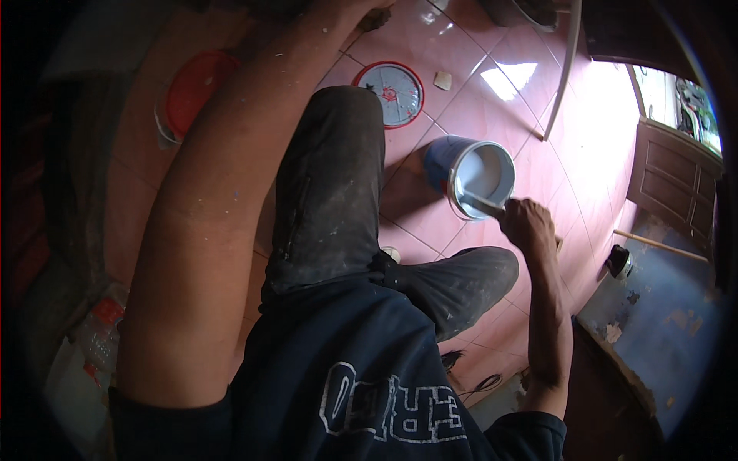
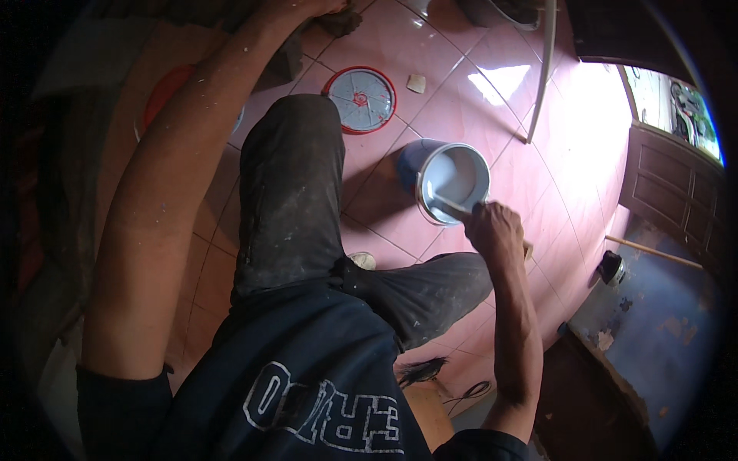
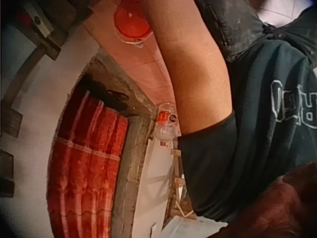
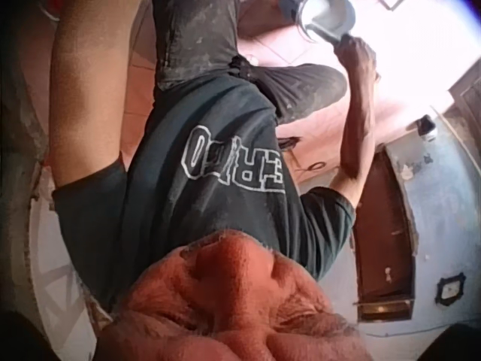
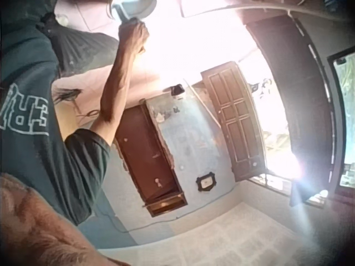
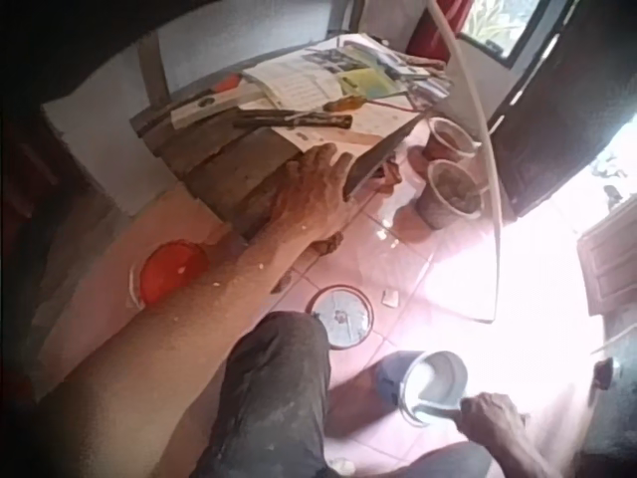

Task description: Stirring a bucket of white paint or adhesive with a wooden stick.

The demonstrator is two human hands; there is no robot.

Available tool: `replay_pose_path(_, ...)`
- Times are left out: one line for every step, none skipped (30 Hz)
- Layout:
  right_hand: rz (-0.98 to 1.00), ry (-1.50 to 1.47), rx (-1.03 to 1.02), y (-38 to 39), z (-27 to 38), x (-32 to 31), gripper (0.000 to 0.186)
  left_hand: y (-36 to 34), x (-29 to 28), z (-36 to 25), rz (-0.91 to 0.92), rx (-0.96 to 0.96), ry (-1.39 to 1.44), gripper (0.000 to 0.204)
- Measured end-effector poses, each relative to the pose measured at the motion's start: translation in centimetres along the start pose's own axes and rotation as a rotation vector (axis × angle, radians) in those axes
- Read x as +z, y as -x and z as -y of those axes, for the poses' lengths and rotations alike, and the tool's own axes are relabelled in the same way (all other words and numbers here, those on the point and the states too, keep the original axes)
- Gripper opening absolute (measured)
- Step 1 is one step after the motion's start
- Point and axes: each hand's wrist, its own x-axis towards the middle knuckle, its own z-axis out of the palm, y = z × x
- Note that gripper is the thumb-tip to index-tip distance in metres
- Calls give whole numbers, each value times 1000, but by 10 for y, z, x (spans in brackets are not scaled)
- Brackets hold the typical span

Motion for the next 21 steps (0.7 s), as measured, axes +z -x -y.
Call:
replay_pose_path(-78,3,-5,-4,-6,-5,26,-1,0,0,-8,-1,-14,67)
replay_pose_path(-53,2,45,-10,-11,-17,25,0,1,0,-8,8,-10,67)
replay_pose_path(-80,-4,110,-12,-16,-32,25,0,1,-1,-6,3,-1,67)
replay_pose_path(-110,-13,160,-17,-18,-41,24,2,0,4,-3,-9,-6,67)
replay_pose_path(-102,38,199,-18,-32,-39,24,1,-1,0,-2,-5,3,67)
replay_pose_path(-94,89,236,-17,-51,-34,24,-2,-4,-1,9,-2,16,67)
replay_pose_path(-113,109,231,-13,-64,-18,25,-2,-7,-2,21,0,22,67)
replay_pose_path(-105,122,262,-5,-70,-1,26,-3,-8,-6,21,-1,27,67)
replay_pose_path(-133,120,250,3,-71,25,26,-5,-9,-10,39,-3,29,67)
replay_pose_path(-163,122,240,11,-70,46,27,-7,-11,-12,53,-7,33,68)
replay_pose_path(-85,84,258,17,-57,55,27,-9,-9,-12,46,-4,35,68)
replay_pose_path(-9,42,276,17,-37,56,27,-9,-5,-11,39,-7,23,68)
replay_pose_path(-2,-7,235,17,-23,49,27,-9,-3,-11,32,-6,12,69)
replay_pose_path(8,-57,200,22,-11,38,27,-6,-3,-10,29,9,17,69)
replay_pose_path(42,-142,203,20,-3,26,25,-3,-6,-5,22,-8,2,70)
replay_pose_path(31,-149,221,26,-6,33,25,0,-10,0,9,-22,-12,71)
replay_pose_path(-5,-257,226,32,-13,46,25,-3,-11,-2,-2,-4,-17,72)
replay_pose_path(-45,-365,229,40,-23,55,26,-7,-11,-8,-21,28,-2,72)
replay_pose_path(-35,-492,297,55,-28,56,34,-7,-7,-16,16,27,9,72)
replay_pose_path(-56,-504,293,62,-25,48,34,-5,-14,-13,48,11,-15,72)
replay_pose_path(43,-665,472,74,-22,32,39,-6,-20,-11,36,26,-22,72)
